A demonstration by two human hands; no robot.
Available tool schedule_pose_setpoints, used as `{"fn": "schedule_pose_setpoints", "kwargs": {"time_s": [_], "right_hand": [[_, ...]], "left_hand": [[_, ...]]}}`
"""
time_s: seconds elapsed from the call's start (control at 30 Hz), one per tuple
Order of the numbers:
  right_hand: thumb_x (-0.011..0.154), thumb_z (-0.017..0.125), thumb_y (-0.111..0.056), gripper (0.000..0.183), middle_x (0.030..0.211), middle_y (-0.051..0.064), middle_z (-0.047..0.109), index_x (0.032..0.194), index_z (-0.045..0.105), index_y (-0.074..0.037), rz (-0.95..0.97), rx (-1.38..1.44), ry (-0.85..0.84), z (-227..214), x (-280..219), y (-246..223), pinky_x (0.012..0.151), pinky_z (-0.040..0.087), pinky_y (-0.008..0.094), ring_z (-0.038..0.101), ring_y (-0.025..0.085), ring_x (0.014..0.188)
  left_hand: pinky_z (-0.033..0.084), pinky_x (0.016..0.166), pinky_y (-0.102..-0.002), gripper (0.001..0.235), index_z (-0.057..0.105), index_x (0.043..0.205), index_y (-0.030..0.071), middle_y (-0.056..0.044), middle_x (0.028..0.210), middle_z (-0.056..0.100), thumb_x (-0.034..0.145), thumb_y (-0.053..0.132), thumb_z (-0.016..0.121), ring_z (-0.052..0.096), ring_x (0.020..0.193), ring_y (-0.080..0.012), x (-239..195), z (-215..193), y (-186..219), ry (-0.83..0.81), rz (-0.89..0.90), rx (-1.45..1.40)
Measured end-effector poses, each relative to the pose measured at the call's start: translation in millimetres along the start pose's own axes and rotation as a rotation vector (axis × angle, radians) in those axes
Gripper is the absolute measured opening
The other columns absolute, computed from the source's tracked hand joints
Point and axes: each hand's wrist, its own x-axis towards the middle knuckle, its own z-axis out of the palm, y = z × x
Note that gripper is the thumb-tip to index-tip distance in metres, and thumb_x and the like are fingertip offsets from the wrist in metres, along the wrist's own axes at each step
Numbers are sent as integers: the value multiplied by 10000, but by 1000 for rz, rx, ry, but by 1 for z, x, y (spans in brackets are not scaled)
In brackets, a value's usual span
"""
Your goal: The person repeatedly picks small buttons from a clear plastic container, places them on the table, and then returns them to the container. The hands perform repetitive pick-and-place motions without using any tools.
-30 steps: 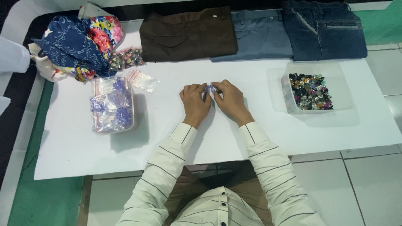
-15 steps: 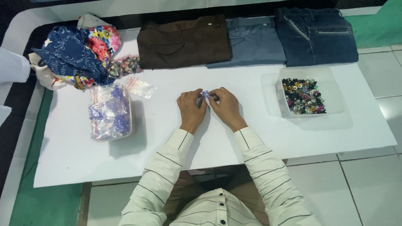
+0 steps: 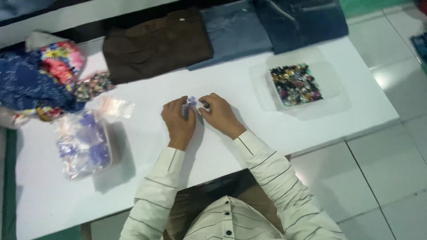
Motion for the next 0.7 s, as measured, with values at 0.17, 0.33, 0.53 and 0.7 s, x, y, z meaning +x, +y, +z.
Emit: {"fn": "schedule_pose_setpoints", "kwargs": {"time_s": [0.17,0.33,0.53,0.7], "right_hand": [[883,662,-50,269,928,147,698,1148,706,-29,57,-11,-2,-44,-19,-10,706,610,368,734,305,864],[851,653,-17,270,934,201,703,1113,719,-14,80,-28,160,-112,-39,0,708,600,446,716,410,882],[906,630,-17,224,940,186,745,1083,765,-45,177,-220,290,-204,-48,39,769,575,438,720,385,914],[938,561,4,237,827,241,708,1090,738,50,404,-378,177,-243,-44,108,531,553,369,719,327,704]], "left_hand": [[399,975,-398,313,696,1187,103,-43,1036,660,879,57,661,576,1085,-245,21,0,57,-192,108,-98],[457,960,-368,325,695,1173,113,-20,1010,655,882,-19,640,620,1057,-225,47,35,119,-253,306,-274],[521,904,-364,284,705,1146,74,-69,977,676,886,-24,648,666,1007,-246,73,89,187,-309,504,-414],[570,782,-325,178,739,1010,16,-129,830,662,870,-15,635,670,864,-255,96,146,216,-619,524,-170]]}}
